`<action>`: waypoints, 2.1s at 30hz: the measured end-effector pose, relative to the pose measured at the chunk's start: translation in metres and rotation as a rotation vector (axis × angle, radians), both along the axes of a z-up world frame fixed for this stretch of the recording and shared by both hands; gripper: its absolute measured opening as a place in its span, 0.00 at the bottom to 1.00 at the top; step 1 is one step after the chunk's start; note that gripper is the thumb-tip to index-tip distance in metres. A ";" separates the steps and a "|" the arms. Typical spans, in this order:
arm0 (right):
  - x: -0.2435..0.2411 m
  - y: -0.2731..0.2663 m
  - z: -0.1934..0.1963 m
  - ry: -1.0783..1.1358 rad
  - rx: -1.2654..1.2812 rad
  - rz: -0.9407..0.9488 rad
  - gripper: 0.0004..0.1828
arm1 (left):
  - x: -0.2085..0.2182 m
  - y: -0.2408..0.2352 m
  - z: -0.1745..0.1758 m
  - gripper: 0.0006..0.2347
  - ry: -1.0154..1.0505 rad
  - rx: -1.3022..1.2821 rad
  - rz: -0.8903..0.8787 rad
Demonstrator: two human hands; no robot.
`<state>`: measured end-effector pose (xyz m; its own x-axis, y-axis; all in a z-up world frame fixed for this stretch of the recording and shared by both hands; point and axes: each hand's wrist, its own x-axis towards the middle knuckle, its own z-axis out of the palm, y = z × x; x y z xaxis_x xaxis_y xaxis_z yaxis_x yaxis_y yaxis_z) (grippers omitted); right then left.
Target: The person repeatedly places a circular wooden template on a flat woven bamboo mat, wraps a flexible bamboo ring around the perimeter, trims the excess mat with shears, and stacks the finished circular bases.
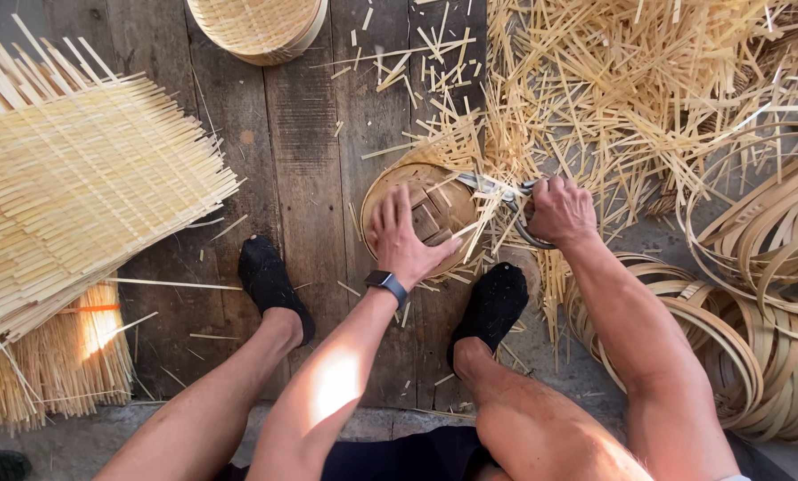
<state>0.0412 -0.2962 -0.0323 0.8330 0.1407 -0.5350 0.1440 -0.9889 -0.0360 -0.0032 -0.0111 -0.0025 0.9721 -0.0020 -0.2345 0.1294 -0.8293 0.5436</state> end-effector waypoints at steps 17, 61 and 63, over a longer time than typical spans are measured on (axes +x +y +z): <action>-0.006 0.005 -0.028 -0.400 -0.027 0.162 0.30 | -0.001 -0.014 0.024 0.50 0.151 0.145 -0.147; -0.023 0.064 0.005 0.080 0.791 -0.637 0.18 | 0.095 0.030 -0.104 0.16 0.318 -0.062 -0.143; -0.022 0.061 0.000 0.209 0.745 -0.767 0.16 | 0.099 0.018 -0.104 0.12 0.350 -0.221 -0.137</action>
